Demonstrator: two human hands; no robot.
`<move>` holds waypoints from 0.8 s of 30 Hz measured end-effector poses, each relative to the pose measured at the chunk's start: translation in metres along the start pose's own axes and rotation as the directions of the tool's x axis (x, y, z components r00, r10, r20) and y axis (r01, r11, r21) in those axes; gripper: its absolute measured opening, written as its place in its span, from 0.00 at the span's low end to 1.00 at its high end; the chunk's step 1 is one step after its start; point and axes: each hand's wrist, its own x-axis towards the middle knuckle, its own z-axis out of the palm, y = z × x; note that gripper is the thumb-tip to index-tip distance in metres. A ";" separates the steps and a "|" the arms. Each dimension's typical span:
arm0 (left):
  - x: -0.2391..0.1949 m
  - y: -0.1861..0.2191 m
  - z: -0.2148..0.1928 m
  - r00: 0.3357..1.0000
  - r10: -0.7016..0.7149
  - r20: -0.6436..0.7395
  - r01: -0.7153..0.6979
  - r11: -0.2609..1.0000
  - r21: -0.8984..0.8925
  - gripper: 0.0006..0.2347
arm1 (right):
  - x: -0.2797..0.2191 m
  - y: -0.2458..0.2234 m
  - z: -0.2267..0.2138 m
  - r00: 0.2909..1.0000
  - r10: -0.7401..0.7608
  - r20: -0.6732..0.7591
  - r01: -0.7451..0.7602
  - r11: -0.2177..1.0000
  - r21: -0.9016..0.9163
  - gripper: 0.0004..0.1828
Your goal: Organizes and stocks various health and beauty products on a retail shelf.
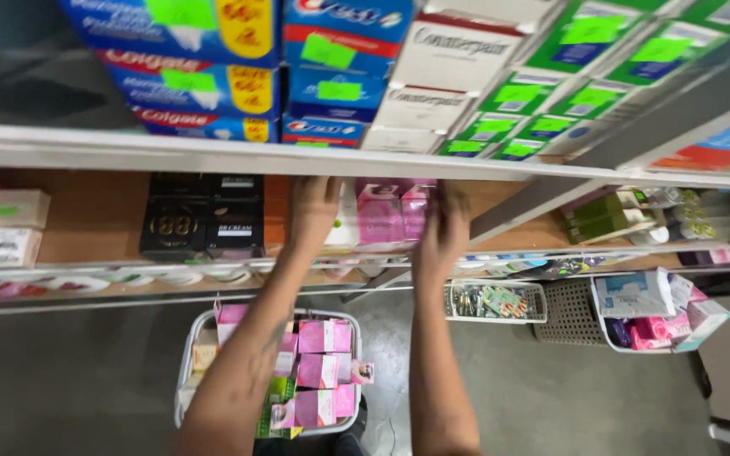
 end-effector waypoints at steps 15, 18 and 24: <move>-0.531 -0.064 -0.165 0.392 -0.901 0.188 0.784 0.434 0.443 0.15 | -0.455 0.275 -0.047 0.604 0.519 0.605 -0.071 0.791 -0.608 0.13; -0.580 -0.072 -0.166 0.327 -0.902 0.284 0.744 0.430 0.511 0.14 | -0.455 0.263 -0.020 0.636 0.480 0.604 -0.052 0.808 -0.588 0.12; -0.588 -0.096 -0.142 0.262 -0.832 0.489 0.776 0.483 0.406 0.09 | -0.434 0.249 0.093 0.643 0.397 0.655 -0.130 0.899 -0.417 0.16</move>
